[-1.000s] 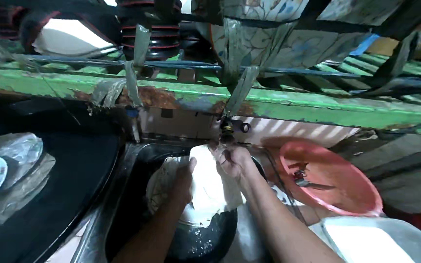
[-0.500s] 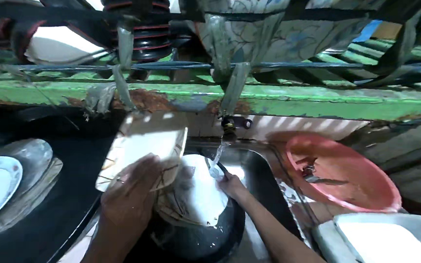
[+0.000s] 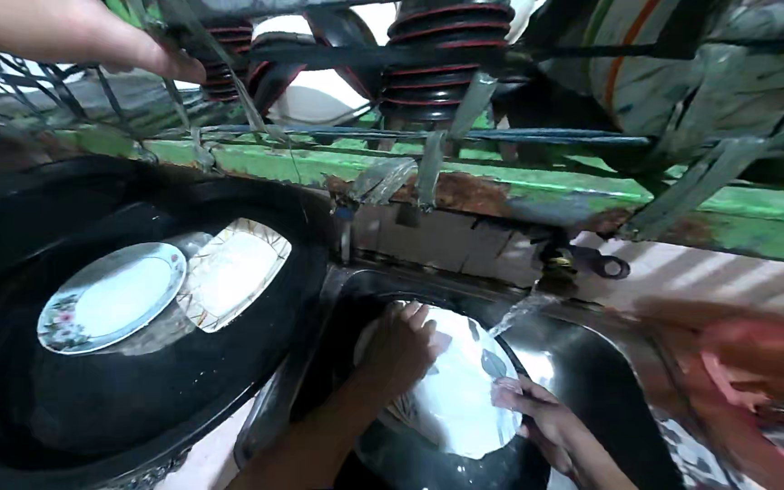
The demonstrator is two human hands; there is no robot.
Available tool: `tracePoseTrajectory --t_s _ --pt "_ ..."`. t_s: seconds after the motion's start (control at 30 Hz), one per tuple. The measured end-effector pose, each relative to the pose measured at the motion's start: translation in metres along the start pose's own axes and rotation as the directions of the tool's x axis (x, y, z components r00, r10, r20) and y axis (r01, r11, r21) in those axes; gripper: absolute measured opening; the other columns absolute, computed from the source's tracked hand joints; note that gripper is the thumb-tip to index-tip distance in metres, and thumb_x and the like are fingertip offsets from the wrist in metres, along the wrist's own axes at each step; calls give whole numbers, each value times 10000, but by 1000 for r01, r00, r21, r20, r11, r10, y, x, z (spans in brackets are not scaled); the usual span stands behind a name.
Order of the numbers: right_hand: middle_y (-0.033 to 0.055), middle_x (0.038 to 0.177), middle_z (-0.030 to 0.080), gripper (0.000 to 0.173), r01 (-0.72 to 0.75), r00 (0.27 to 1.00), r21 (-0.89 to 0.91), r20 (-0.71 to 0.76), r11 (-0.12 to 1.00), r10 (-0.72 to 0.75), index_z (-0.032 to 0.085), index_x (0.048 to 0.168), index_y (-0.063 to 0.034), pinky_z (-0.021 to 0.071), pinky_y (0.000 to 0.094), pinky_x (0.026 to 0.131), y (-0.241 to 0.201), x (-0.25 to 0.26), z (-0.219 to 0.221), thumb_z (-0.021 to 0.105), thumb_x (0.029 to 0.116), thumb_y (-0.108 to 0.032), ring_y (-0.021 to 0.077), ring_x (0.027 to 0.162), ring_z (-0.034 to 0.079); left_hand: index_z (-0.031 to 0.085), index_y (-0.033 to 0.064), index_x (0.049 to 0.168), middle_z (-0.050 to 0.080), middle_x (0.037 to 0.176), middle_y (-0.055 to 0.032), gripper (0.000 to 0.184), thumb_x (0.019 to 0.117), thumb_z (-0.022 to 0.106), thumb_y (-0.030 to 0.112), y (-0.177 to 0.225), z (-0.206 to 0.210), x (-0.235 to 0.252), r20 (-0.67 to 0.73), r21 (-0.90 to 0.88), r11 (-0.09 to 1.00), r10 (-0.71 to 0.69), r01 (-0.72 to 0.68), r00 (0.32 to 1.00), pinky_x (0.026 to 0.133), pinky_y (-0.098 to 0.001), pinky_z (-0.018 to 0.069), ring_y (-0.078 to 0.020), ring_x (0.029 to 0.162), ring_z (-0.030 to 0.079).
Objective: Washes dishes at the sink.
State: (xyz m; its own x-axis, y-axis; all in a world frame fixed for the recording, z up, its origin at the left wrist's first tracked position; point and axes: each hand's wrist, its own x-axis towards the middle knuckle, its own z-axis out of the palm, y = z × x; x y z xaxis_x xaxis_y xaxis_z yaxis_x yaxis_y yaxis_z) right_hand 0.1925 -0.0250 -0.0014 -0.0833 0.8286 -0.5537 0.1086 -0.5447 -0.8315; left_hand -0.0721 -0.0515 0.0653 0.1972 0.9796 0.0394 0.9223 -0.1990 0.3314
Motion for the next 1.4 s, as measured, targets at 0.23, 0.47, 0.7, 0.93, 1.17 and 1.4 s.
tracePoseTrajectory --t_s 0.23,0.47,0.7,0.93,1.17,1.4 --pt "123 1074 672 363 39 990 144 -137 989 -19 527 1382 -28 555 313 649 7 -17 12 532 1021 11 157 827 664 414 84 1566 283 1674 -139 642 1063 401 482 31 101 38 47 -102 985 -137 141 989 1246 -646 32 -357 1574 139" --pt "105 1029 672 323 239 958 235 -213 942 -190 505 1362 38 596 299 757 1 -22 0 457 1044 -3 127 845 681 537 163 1502 409 1622 -64 501 1041 526 358 28 95 55 -24 -270 957 105 -108 994 1265 -542 126 -249 1545 271" --pt "83 1035 694 520 221 944 438 -320 871 -79 591 1272 -20 581 336 815 -22 -9 27 259 1134 -396 125 921 677 272 68 1622 215 1699 -123 704 1079 343 510 89 87 27 269 -344 932 217 -116 939 1273 -562 -5 -276 1590 104" --pt "101 926 690 397 166 934 392 -357 905 -17 602 1223 6 596 335 716 -27 -8 8 360 1130 -294 144 803 687 503 153 1516 384 1619 -171 712 930 680 518 37 94 -29 133 -148 896 437 -418 890 1203 -688 199 -346 1528 305" --pt "150 967 651 368 128 945 301 -326 945 -25 463 1358 -12 574 341 634 -33 -7 -1 562 1006 23 180 739 666 567 145 1451 520 1533 -96 541 933 697 229 36 103 -60 -1 -2 883 469 -469 883 1144 -665 339 -337 1460 429" --pt "149 1026 647 414 224 926 478 -377 849 -32 378 1468 -54 591 328 634 -16 -16 7 490 1070 -64 166 750 681 702 29 1266 709 1261 -146 302 989 588 68 70 -2 -92 -7 -289 942 178 -172 984 998 -494 547 -299 1175 684"
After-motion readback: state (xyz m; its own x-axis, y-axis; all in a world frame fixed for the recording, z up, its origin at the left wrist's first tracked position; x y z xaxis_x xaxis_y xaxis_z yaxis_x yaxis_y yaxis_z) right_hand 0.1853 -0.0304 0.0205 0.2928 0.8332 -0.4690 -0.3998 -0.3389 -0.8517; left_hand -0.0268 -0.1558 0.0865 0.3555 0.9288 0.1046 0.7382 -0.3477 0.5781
